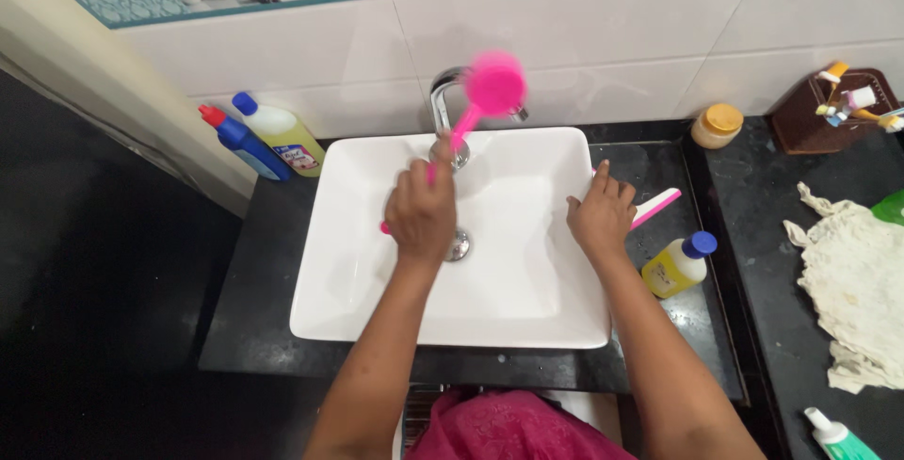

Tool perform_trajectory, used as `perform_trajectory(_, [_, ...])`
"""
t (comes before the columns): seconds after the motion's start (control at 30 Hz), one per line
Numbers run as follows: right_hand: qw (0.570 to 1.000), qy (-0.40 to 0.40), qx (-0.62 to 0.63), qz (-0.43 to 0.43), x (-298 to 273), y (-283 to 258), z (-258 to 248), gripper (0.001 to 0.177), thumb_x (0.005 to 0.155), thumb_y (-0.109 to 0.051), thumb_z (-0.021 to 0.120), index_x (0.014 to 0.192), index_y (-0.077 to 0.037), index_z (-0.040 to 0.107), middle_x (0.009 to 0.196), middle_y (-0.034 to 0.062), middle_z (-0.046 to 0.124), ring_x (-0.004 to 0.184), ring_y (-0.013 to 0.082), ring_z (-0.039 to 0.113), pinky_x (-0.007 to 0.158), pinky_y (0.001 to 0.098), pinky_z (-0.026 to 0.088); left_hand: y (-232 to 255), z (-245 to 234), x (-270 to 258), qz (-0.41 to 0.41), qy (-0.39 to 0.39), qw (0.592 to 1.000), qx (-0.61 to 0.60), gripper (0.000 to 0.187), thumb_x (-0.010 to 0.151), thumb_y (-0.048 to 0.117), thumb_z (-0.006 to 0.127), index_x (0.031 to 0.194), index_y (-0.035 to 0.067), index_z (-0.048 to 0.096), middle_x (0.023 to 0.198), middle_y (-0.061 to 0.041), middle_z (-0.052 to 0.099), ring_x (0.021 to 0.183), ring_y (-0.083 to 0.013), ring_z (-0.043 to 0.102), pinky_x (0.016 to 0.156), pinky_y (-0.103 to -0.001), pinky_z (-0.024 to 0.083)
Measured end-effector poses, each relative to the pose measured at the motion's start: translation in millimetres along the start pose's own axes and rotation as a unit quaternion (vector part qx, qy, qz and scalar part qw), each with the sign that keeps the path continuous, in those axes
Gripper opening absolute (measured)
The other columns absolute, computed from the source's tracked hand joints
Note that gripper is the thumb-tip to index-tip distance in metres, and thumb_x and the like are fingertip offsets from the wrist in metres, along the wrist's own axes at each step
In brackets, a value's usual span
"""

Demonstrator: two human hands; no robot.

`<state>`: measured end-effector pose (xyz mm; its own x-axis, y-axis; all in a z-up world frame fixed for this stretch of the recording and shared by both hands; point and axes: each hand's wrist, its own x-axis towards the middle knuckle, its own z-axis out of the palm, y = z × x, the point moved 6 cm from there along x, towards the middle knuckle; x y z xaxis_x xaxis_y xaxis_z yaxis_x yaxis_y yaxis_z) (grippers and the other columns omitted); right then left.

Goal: The person applies liquid soap to a pink scrub brush and scrubs the interior of a white bathroom sink. They rinse the brush and sink under running water, then scrub the faucet and surrounding countertop before rinsing again.

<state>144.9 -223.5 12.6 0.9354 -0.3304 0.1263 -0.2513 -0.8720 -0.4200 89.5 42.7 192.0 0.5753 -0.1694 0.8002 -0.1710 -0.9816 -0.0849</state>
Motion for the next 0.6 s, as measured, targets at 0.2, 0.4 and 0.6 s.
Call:
perform_trajectory(0.2, [0.998,0.056,0.019,-0.014,-4,1,-6,0.075,0.092,-0.022,0.067,0.155,0.006,0.037,0.137,0.0232,0.057,0.131,0.0423,0.041,0.102,0.0604,0.036,31,-12,-1,0.108,-0.031,0.993,0.022,0.053,0.091,0.006,0.066,0.143,0.015,0.063,0.087,-0.005,0.058,0.067,-0.0190,0.054,0.052,-0.032,0.047])
perform_trajectory(0.4, [0.988,0.133,-0.026,-0.075,-10,0,-9,0.065,0.090,-0.007,0.058,0.153,0.006,0.045,0.137,0.0235,0.059,0.130,0.0433,0.044,0.102,0.0589,0.037,10,-2,8,-0.040,-0.037,0.997,-0.051,0.043,0.100,0.009,0.064,0.142,0.017,0.065,0.085,-0.006,0.059,0.068,-0.0216,0.059,0.054,-0.036,0.049])
perform_trajectory(0.6, [0.990,0.126,-0.009,-0.070,-9,3,-6,0.065,0.090,-0.006,0.058,0.153,0.006,0.046,0.137,0.0242,0.059,0.129,0.0434,0.045,0.102,0.0592,0.037,-91,90,-56,-0.390,-0.189,0.854,-0.288,0.035,0.102,0.029,0.057,0.134,0.020,0.068,0.104,-0.015,0.074,0.090,-0.0326,0.072,0.079,-0.044,0.054])
